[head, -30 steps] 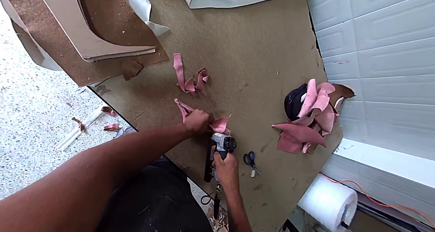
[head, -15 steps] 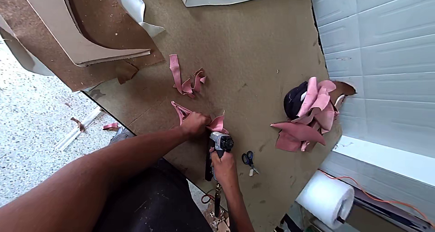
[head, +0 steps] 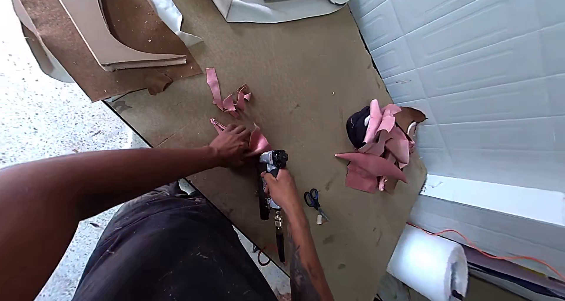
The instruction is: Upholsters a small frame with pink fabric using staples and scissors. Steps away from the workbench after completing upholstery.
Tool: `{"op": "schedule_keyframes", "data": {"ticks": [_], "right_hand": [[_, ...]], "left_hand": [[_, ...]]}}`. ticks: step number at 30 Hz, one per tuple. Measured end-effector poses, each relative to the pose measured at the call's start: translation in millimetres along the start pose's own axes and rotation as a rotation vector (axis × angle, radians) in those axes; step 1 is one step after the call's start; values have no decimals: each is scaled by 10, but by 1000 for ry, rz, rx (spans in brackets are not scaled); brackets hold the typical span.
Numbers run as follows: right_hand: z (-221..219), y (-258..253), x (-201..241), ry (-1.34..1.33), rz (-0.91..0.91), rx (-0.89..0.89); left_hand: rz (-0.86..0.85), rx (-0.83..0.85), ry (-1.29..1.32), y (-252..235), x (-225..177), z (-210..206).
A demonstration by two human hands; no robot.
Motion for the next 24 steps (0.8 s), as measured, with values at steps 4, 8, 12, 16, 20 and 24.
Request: {"op": "schedule_keyframes", "data": {"ticks": [4,8,12,16,20,24], "right_hand": [[21,-6,-122,-37,4,7],[-10,0,-160,-90,3,-5],[-16,-15,-98,-94,15,-44],[-21,-67,-100,-87,17,-44],[-14,36,-113,-82,-16,-36],[13,94,-155,-83,-44,-33]], "left_hand": [[-175,95,69,0,-40,-90],[-206,31,283,19,-22,-61],[-252,-108,355,45,-44,-21],[-134,-95,49,96,-192,55],[-101,140,-151,16,-164,-87],[-341,349,-46,-200,-166,-256]]}}
Point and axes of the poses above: each hand's wrist, its own y-axis away from the middle knuckle, its own z-axis out of the back of the hand, x = y × z, the point moved 10 cm from there along -y, towards the middle knuckle, and after that the axes turned 7 degrees about -x, right-handed, at the moved point
